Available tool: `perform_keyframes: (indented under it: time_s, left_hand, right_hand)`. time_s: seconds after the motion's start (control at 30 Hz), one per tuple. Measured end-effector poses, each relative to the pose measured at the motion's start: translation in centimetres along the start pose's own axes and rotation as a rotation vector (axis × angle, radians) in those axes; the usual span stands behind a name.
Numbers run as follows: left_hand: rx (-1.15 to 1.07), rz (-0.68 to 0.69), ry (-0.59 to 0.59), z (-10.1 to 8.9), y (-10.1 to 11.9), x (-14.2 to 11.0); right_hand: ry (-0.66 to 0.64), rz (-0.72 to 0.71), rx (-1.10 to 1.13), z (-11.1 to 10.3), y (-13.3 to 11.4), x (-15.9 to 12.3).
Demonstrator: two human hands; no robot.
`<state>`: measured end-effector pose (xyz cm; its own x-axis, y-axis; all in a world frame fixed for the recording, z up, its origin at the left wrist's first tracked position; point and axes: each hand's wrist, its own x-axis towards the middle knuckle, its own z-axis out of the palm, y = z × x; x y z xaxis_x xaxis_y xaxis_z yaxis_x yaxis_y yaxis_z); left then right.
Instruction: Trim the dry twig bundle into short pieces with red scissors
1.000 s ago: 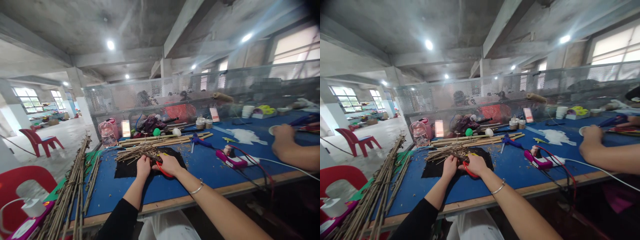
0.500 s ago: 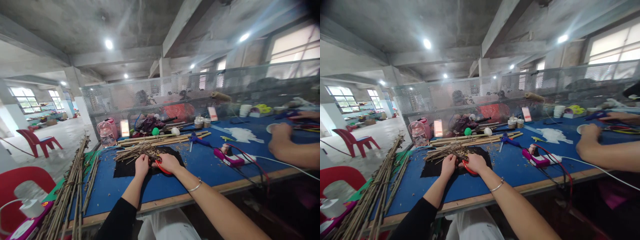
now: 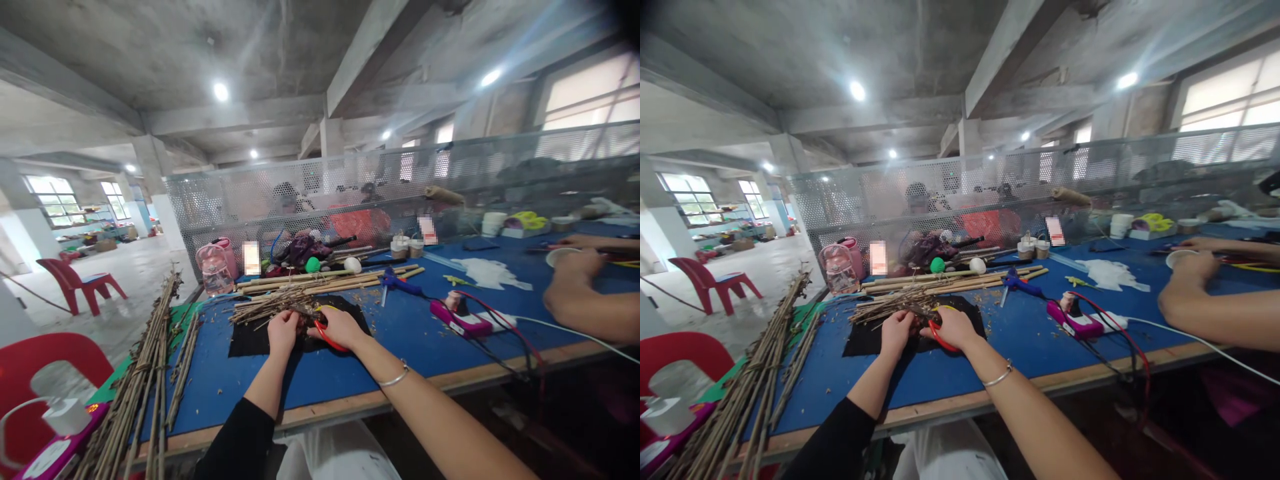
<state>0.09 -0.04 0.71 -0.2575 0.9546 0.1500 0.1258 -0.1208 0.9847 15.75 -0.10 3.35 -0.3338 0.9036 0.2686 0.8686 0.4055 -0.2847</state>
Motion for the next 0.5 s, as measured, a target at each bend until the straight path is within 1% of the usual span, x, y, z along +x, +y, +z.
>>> perform_keyframes:
  time_s: [0.17,0.3,0.43,0.5]
  left_hand:
    - [0.148,0.084,0.014,-0.09,0.56,-0.37]
    - [0.21,0.139,0.016,-0.31,0.91,-0.62]
    - [0.283,0.217,0.018,-0.51,0.65,-0.53]
    - [0.29,0.221,0.011,-0.46,0.38,-0.38]
  right_hand:
    - [0.013,-0.013,-0.015,0.11,-0.08,0.04]
    - [-0.009,0.02,-0.048,0.09,-0.25,-0.02]
    - [-0.026,0.047,-0.087,-0.04,-0.41,-0.09]
    - [-0.026,0.056,-0.101,-0.1,-0.45,-0.07]
